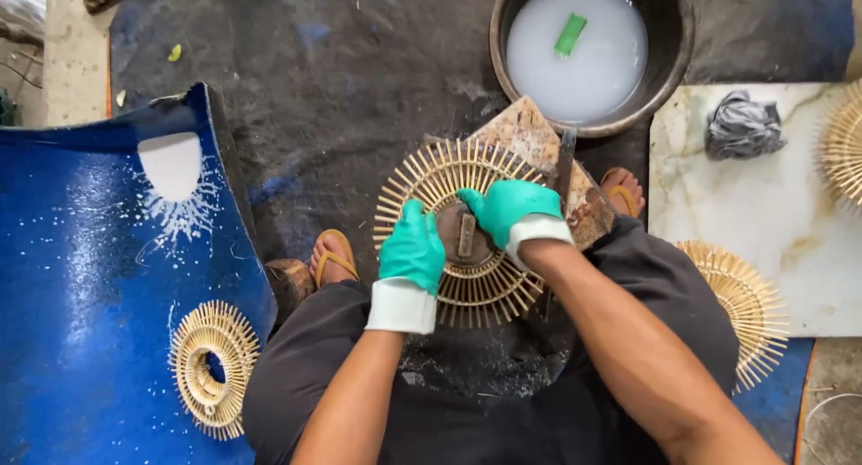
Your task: Scraping and finishing a circular bamboo structure using a metal blade in a workshop.
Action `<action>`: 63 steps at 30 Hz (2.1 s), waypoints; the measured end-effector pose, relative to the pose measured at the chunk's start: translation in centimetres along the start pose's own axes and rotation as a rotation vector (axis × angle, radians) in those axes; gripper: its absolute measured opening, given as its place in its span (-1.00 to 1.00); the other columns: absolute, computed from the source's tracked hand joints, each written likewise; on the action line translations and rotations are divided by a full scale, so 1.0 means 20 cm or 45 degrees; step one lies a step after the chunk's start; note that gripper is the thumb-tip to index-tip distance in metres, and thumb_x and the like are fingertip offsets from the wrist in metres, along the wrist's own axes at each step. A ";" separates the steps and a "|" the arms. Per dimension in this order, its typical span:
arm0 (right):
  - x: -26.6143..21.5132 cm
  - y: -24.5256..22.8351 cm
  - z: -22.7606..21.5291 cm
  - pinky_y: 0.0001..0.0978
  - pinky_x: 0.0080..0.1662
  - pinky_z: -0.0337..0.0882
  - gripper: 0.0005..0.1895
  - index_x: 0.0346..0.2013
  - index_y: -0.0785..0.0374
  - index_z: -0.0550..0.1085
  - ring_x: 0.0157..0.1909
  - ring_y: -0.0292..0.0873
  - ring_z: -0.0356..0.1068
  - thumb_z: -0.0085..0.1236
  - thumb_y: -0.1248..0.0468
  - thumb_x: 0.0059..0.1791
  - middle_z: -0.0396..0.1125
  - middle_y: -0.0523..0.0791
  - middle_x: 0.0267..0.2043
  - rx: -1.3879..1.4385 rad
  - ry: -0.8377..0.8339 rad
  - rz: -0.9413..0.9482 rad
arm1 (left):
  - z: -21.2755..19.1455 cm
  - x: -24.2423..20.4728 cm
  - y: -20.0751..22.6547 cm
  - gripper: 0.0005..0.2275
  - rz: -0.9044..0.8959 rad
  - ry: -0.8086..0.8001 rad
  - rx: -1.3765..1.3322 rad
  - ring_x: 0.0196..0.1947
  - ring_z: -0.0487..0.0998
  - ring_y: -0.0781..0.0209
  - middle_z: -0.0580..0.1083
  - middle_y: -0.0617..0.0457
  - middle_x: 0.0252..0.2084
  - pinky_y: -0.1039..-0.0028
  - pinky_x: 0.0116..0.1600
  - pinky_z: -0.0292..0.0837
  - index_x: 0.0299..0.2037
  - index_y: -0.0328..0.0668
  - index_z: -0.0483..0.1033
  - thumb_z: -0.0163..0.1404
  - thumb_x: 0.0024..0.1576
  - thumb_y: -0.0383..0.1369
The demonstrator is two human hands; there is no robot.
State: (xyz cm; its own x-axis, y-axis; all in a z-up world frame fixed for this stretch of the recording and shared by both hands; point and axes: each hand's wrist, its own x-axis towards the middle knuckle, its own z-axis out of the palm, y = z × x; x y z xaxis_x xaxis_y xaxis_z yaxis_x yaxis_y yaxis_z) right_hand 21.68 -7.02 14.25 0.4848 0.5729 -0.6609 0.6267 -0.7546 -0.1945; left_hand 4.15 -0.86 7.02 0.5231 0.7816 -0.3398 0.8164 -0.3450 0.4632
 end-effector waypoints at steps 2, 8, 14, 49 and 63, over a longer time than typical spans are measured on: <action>-0.02 0.05 -0.07 0.07 -0.06 0.48 -0.20 -0.38 0.28 0.64 -0.20 0.21 0.52 -0.27 -0.34 0.10 0.50 0.16 -0.30 -0.019 -0.094 0.019 | -0.01 -0.02 -0.07 -0.73 -0.014 -0.033 -0.116 -0.27 0.59 -0.37 0.55 -0.32 -0.19 -0.08 -0.20 0.47 0.10 -0.14 0.33 -0.12 0.28 -0.22; -0.20 0.23 -0.31 0.04 -0.08 0.44 -0.34 -0.22 0.32 0.56 -0.20 0.25 0.46 -0.12 -0.26 0.07 0.45 0.17 -0.26 0.439 0.213 -0.025 | -0.18 -0.07 -0.19 -0.77 0.154 -0.053 -0.240 -0.14 0.61 -0.24 0.59 -0.22 -0.14 0.07 -0.07 0.50 0.05 -0.13 0.50 -0.03 0.25 -0.27; -0.25 0.43 -0.34 -0.20 -0.32 0.47 -0.41 -0.10 0.30 0.51 -0.44 -0.06 0.47 -0.04 -0.21 0.10 0.48 0.00 -0.36 0.800 0.376 0.107 | -0.26 -0.08 -0.16 -0.73 0.169 -0.045 -0.475 -0.15 0.66 0.03 0.60 -0.13 -0.09 0.29 -0.04 0.52 0.15 -0.31 0.42 -0.03 0.29 -0.38; 0.03 0.07 0.05 0.14 -0.10 0.42 -0.49 -0.32 0.17 0.54 -0.15 0.24 0.46 0.07 -0.23 0.02 0.47 0.11 -0.23 -0.066 0.235 -0.291 | -0.17 -0.15 0.14 -0.12 -0.118 -0.715 -0.007 -0.07 0.56 -0.31 0.45 -0.40 0.04 -0.02 0.00 0.49 0.52 -0.35 -0.28 0.08 0.15 -0.16; -0.29 0.36 -0.33 -0.29 -0.43 0.42 -0.39 -0.27 0.35 0.50 -0.53 -0.17 0.43 -0.07 -0.20 0.09 0.48 -0.03 -0.46 0.824 -0.009 0.224 | -0.16 -0.05 -0.02 -0.69 0.343 0.061 -0.243 0.00 0.58 -0.15 0.48 -0.13 0.07 0.15 0.03 0.51 0.18 -0.14 0.48 0.07 0.22 -0.39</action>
State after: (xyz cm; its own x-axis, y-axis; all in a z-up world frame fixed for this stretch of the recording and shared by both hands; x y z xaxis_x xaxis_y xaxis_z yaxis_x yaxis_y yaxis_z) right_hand 27.41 -13.67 21.44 0.5405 0.4236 -0.7269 0.0456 -0.8775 -0.4774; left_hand 2.39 0.19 9.84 0.6980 0.7007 -0.1476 0.5875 -0.4426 0.6774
